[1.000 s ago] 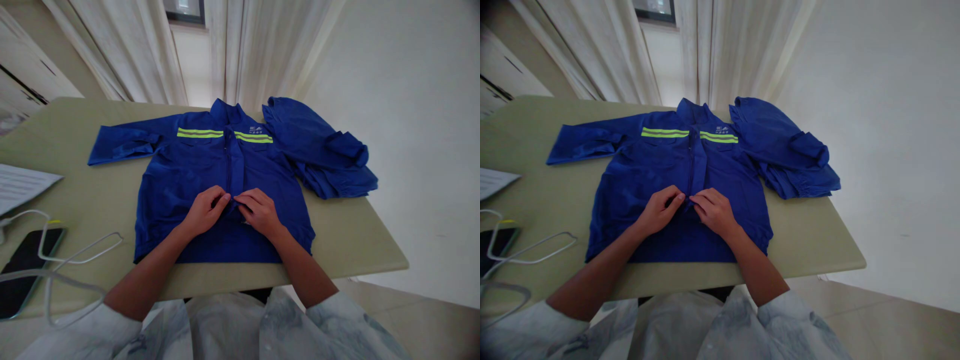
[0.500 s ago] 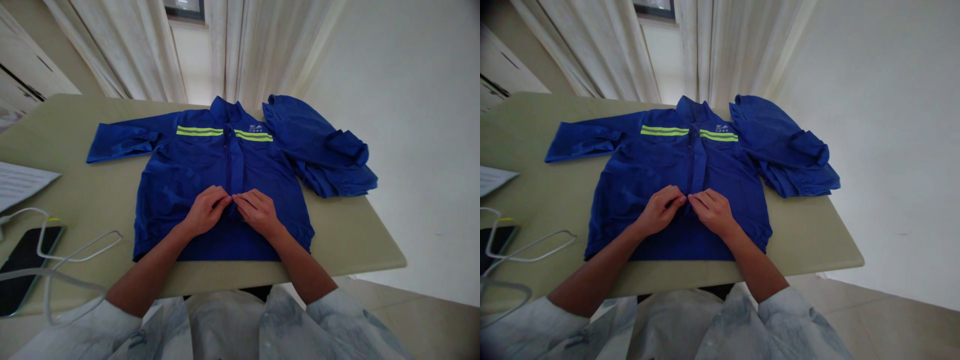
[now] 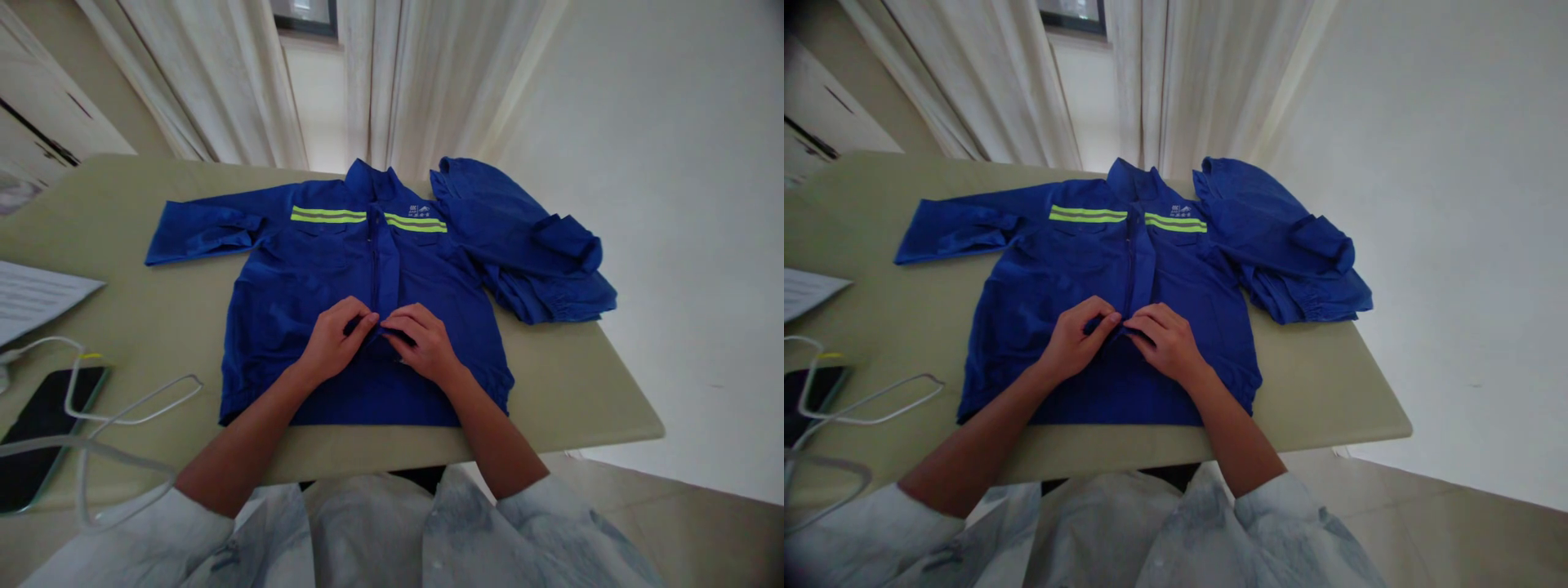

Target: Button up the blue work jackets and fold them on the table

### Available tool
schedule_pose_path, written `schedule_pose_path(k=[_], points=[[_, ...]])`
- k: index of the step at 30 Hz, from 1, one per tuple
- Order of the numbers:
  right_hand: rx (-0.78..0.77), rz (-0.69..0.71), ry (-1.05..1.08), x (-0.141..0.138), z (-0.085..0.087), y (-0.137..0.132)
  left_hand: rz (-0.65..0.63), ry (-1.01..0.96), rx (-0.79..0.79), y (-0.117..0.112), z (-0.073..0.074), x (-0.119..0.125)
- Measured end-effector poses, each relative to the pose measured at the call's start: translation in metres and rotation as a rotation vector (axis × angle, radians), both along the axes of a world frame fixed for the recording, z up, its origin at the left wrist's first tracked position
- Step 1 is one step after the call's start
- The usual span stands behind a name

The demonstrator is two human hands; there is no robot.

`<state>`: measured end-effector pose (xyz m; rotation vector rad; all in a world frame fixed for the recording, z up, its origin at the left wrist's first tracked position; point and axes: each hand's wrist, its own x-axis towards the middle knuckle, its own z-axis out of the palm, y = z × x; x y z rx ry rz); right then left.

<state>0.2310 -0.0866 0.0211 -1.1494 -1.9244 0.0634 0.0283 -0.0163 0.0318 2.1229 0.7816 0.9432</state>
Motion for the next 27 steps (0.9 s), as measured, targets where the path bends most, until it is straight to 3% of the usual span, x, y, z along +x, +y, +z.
schedule_pose_path(k=[10, 14, 21, 27], points=[[0.032, 0.039, -0.059, -0.001, -0.008, 0.001, -0.019, -0.001, -0.101, 0.005, -0.005, 0.002], [0.046, -0.005, -0.134, -0.002, -0.007, 0.002, -0.052, -0.023, -0.058, 0.008, -0.006, 0.001], [0.051, -0.028, -0.293, -0.002, 0.0, -0.005, -0.182, -0.072, 0.003, 0.002, 0.002, 0.001], [0.045, -0.099, -0.218, -0.001, 0.012, -0.027, -0.248, -0.096, -0.026, -0.011, 0.012, 0.003]])
